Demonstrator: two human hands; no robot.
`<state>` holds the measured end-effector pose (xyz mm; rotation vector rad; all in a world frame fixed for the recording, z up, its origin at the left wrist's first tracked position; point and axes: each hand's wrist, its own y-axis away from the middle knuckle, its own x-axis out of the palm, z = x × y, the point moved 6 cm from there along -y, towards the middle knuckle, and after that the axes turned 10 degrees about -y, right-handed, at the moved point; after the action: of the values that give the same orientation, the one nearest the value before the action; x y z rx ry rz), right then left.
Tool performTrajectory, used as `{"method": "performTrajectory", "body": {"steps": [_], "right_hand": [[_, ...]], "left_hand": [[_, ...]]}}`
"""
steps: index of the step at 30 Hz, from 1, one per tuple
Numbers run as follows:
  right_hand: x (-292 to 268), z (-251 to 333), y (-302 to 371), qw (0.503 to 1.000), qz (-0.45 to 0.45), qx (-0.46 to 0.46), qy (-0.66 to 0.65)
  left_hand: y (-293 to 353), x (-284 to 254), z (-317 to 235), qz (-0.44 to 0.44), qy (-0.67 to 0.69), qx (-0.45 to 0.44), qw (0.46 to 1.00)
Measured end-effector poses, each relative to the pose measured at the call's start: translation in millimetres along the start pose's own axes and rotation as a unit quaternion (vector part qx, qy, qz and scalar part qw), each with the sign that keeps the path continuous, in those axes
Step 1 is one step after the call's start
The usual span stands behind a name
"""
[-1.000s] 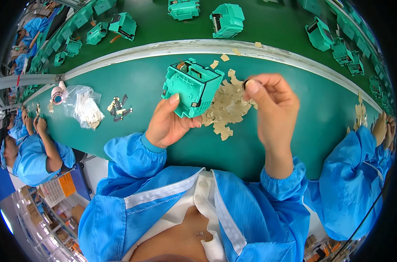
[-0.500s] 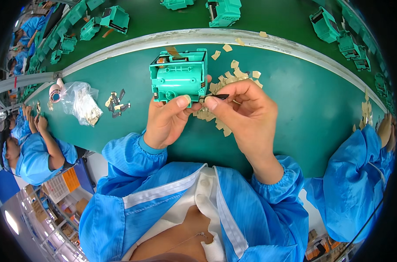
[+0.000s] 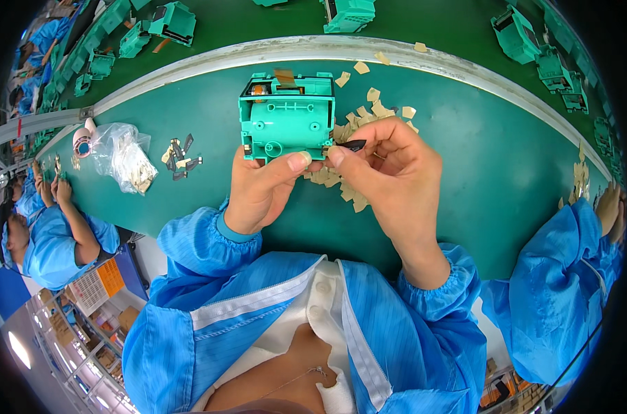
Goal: The person assembles small electronic components by hand, inserting copper contacts and black electronic parts into a green plastic housing on an assembly line.
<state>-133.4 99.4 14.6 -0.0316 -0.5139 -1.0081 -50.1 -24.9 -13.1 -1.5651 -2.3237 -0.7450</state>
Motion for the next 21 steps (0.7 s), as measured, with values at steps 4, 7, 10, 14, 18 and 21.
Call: {"method": "performTrajectory", "body": {"steps": [4,7,10,14,18,21], "right_hand": [[-0.9,-0.1,0.1,1.000,-0.005,0.006,0.013],[-1.4,-0.5,0.0,1.000,-0.008,0.006,0.015],[0.2,1.6,0.6,1.000,-0.016,0.004,0.013],[-1.7,-0.5,0.6,1.000,-0.014,0.003,0.022],[-0.5,0.3,0.7,1.000,-0.015,-0.008,0.015],[-1.6,0.2,0.6,0.999,-0.016,-0.009,0.026]], "left_hand": [[0.2,1.2,-1.8,0.000,-0.002,0.002,1.000],[0.0,3.4,-3.0,0.003,-0.005,-0.004,1.000],[0.0,3.6,-2.2,-0.004,0.000,-0.005,1.000],[-0.1,1.4,-0.7,-0.010,-0.009,-0.004,1.000],[-0.4,2.5,-1.1,-0.014,-0.012,0.000,1.000],[-0.5,1.5,0.2,-0.019,-0.027,-0.002,0.999]]}}
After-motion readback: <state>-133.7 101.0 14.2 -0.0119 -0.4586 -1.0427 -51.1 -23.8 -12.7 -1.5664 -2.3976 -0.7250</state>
